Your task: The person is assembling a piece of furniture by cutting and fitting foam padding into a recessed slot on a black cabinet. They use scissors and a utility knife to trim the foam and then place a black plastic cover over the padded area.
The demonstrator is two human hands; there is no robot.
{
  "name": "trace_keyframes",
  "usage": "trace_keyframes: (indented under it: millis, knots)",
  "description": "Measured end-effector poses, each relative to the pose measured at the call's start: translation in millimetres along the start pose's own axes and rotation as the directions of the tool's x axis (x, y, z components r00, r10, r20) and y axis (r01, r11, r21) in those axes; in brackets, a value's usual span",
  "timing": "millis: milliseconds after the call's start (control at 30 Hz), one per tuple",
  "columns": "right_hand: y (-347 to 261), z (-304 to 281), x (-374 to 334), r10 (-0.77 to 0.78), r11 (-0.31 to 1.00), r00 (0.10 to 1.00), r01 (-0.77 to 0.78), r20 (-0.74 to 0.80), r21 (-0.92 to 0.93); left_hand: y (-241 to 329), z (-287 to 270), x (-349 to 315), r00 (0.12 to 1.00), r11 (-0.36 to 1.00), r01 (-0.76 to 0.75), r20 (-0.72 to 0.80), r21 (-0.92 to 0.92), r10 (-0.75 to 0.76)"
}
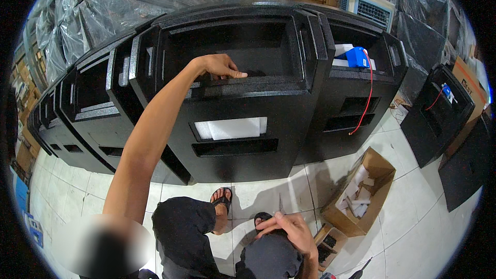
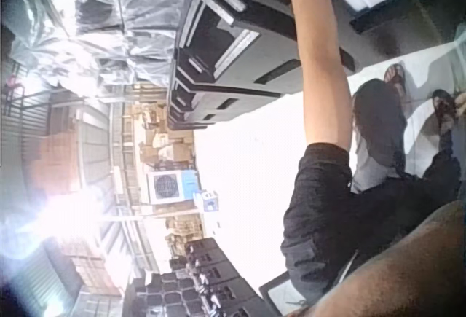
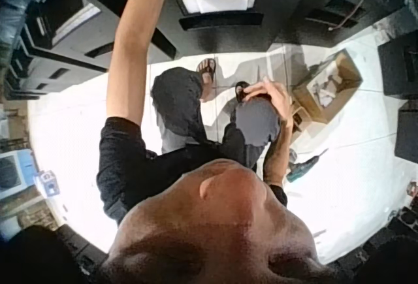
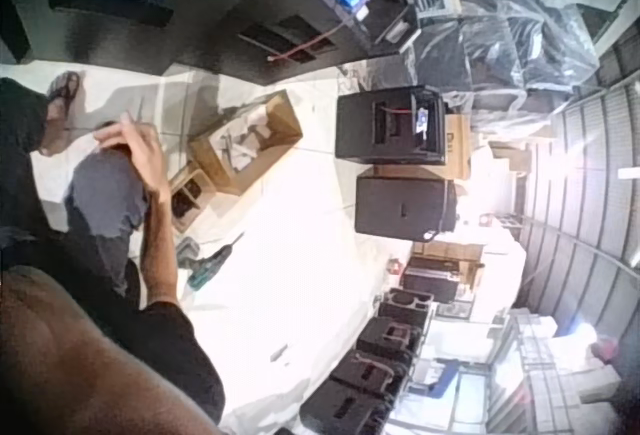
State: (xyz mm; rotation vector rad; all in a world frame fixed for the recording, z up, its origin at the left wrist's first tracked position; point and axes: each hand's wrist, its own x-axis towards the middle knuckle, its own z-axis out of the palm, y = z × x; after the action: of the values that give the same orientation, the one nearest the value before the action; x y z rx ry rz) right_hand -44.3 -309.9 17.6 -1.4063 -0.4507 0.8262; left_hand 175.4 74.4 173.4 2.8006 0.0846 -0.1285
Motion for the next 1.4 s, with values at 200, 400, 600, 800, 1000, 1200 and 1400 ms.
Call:
trace_keyframes:
  millis: [200, 400, 600, 800, 1000, 1200, 1400]
  knots:
    - [2, -4, -5, 0.001, 1.0, 1.0, -0.001, -0.003, -0.003, 1, 5, 15, 0.995, 0.996, 0.013, 0.095, 0.09, -0.022]
    - [-7, 0, -1, -0.001, 0.999, 1.0, 0.001, 0.011, -0.033, -9, 11, 25, 0.987, 0.934, 0.112, 0.072, 0.339, -0.144]
    - [-109, 3, 83, -0.391, 0.837, 0.895, 0.249, -0.214, -0.487, -40, 7, 22, 0.96, 0.932, 0.249, 0.061, 0.262, -0.274]
    - [-229, -36, 244, -0.614, 0.231, 0.746, -0.142, -0.258, -0.962, -25, 5, 19, 0.972, 0.972, 0.215, -0.073, -0.098, -0.223]
    - [-244, -21, 310, -0.232, -0.14, 0.833, -0.54, -0.503, -0.83, -28, 12, 18, 0.947, 0.956, 0.27, -0.149, -0.111, -0.285]
    - [-235, -21, 340, -0.129, -0.253, 0.805, -0.591, -0.579, -0.766, -36, 13, 16, 0.936, 0.914, 0.315, -0.077, -0.254, -0.344]
    - [-241, -49, 365, 0.003, 0.055, 0.781, -0.623, -0.624, -0.78, -34, 23, 22, 0.921, 0.922, 0.296, -0.182, -0.25, -0.345]
